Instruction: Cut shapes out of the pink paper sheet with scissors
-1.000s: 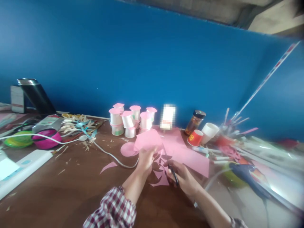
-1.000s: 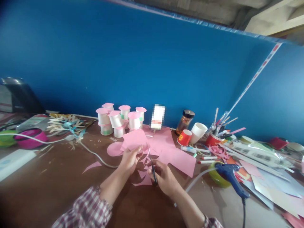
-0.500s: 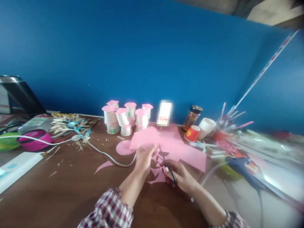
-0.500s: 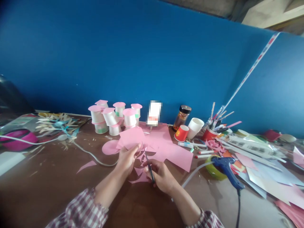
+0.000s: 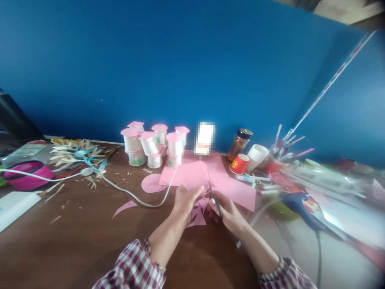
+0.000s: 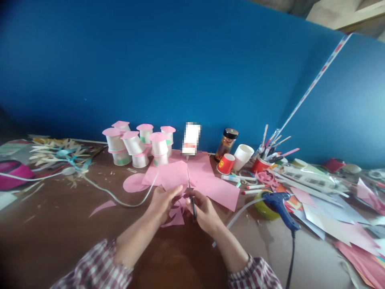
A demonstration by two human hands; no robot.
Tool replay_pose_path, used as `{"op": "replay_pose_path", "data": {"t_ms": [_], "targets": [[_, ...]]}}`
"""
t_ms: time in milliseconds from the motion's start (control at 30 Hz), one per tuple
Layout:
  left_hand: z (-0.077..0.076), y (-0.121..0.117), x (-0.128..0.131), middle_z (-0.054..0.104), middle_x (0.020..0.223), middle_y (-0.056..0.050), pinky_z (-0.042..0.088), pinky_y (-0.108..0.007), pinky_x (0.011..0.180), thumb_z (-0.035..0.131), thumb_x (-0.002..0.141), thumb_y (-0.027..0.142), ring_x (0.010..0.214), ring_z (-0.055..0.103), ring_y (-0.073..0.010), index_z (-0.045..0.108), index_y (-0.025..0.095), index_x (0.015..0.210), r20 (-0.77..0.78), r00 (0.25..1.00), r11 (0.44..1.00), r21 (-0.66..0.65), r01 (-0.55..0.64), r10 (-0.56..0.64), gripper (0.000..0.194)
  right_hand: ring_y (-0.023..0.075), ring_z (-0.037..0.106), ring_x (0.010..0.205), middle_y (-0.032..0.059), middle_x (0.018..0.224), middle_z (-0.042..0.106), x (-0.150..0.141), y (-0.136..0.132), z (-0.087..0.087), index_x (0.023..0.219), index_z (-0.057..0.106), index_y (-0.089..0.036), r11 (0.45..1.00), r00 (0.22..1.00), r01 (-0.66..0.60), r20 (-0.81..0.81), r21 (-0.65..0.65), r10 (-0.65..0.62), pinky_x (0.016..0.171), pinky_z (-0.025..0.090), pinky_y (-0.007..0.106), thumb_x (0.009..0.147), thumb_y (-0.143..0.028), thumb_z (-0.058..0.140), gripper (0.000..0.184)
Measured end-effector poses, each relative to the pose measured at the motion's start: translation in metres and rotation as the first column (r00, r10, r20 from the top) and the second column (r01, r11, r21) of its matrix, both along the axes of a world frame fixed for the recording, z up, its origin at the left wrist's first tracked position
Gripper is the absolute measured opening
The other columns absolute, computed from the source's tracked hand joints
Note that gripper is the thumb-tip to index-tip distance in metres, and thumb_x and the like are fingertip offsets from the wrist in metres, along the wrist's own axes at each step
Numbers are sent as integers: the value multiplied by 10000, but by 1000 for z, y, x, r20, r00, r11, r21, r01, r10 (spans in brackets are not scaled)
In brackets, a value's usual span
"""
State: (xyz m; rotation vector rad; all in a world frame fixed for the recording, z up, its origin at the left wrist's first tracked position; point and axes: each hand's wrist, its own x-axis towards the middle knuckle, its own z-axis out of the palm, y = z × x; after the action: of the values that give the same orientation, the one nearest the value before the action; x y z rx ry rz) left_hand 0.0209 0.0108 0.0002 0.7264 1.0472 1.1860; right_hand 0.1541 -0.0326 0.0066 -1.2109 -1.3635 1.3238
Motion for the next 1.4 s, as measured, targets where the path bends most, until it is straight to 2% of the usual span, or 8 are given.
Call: {"op": "replay_pose_path", "data": {"t_ms": [333, 567, 867, 1067, 1200, 1400], "targets": [[6, -4, 1, 672, 651, -95, 443, -271, 467, 783, 551, 308, 622, 648, -236, 666, 116, 715, -6, 1000, 999, -43, 8, -8, 278, 99, 494, 498, -32, 613, 520, 4, 1, -2, 939, 546, -158, 999, 999, -12, 31, 31, 11, 419, 354, 188, 820, -489, 587, 354], [1, -2, 0, 677, 682, -96, 451, -278, 508, 774, 573, 332, 633, 643, -223, 679, 115, 772, -36, 998, 997, -47, 53, -55, 310, 88, 478, 489, -37, 602, 503, 3, 1, -2, 908, 541, -159, 999, 999, -7, 41, 49, 5, 415, 364, 179, 830, -487, 578, 339], [6, -3, 0, 656, 646, -70, 482, -286, 539, 788, 556, 294, 586, 627, -190, 662, 103, 771, 48, 997, 997, -41, 68, -66, 315, 76, 461, 465, -40, 576, 495, 6, 3, -7, 852, 528, -161, 998, 999, -10, 48, 67, 7, 411, 363, 174, 848, -482, 560, 323], [6, -4, 0, 658, 650, -66, 495, -307, 579, 774, 577, 284, 610, 641, -199, 655, 109, 762, 43, 996, 997, -28, 78, -76, 281, 85, 453, 459, -36, 565, 500, 7, 2, -5, 934, 561, -151, 998, 999, 3, 38, 68, -6, 399, 355, 185, 829, -490, 583, 355], [5, -4, 0, 676, 683, -90, 473, -278, 550, 772, 581, 307, 632, 647, -200, 665, 101, 761, 0, 997, 996, -48, 77, -77, 294, 75, 430, 444, -43, 546, 489, 6, 2, -4, 972, 570, -136, 996, 999, -5, 40, 92, 1, 399, 343, 182, 838, -473, 581, 363], [3, -3, 0, 692, 735, -106, 469, -277, 544, 772, 576, 313, 656, 654, -207, 665, 102, 785, -2, 997, 995, -64, 74, -75, 315, 79, 440, 447, -36, 535, 502, 9, 3, -4, 997, 579, -124, 996, 995, 0, 96, 93, -9, 397, 333, 182, 846, -483, 563, 390]]}}
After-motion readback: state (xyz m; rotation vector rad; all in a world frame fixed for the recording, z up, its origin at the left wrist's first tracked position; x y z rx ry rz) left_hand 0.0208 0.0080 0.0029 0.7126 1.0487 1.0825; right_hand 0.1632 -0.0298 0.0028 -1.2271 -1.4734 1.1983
